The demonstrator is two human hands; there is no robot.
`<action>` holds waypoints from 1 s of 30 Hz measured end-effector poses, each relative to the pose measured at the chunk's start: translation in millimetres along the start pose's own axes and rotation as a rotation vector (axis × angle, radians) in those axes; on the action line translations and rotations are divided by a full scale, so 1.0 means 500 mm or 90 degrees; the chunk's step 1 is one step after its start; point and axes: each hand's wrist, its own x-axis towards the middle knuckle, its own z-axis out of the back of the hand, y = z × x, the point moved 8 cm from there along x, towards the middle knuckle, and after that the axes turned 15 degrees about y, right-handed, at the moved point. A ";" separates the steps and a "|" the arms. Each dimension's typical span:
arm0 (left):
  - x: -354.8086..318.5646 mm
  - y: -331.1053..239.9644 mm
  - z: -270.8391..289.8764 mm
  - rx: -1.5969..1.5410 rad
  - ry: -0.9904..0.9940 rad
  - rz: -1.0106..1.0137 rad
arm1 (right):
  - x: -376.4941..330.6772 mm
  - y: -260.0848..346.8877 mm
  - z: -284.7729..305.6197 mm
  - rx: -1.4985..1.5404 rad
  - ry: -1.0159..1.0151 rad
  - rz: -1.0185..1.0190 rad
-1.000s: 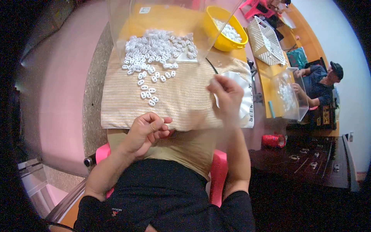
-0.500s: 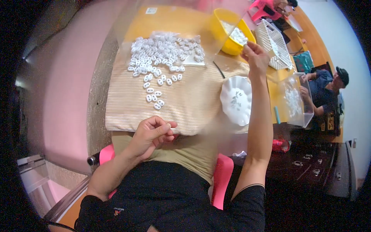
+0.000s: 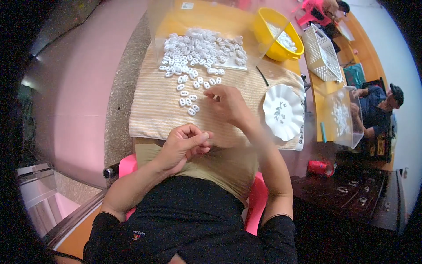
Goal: Inspecting and sorting small white plastic components from a container into smaller receptacles.
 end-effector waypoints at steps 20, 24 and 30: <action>-0.008 -0.010 -0.003 0.025 -0.023 0.011 | 0.036 -0.117 0.154 -0.389 -0.169 -0.267; -0.007 -0.010 -0.002 0.021 -0.020 0.008 | 0.045 -0.132 0.157 -0.400 -0.133 -0.292; -0.005 -0.011 -0.004 0.015 -0.011 0.004 | 0.035 -0.156 0.165 -0.311 -0.223 -0.290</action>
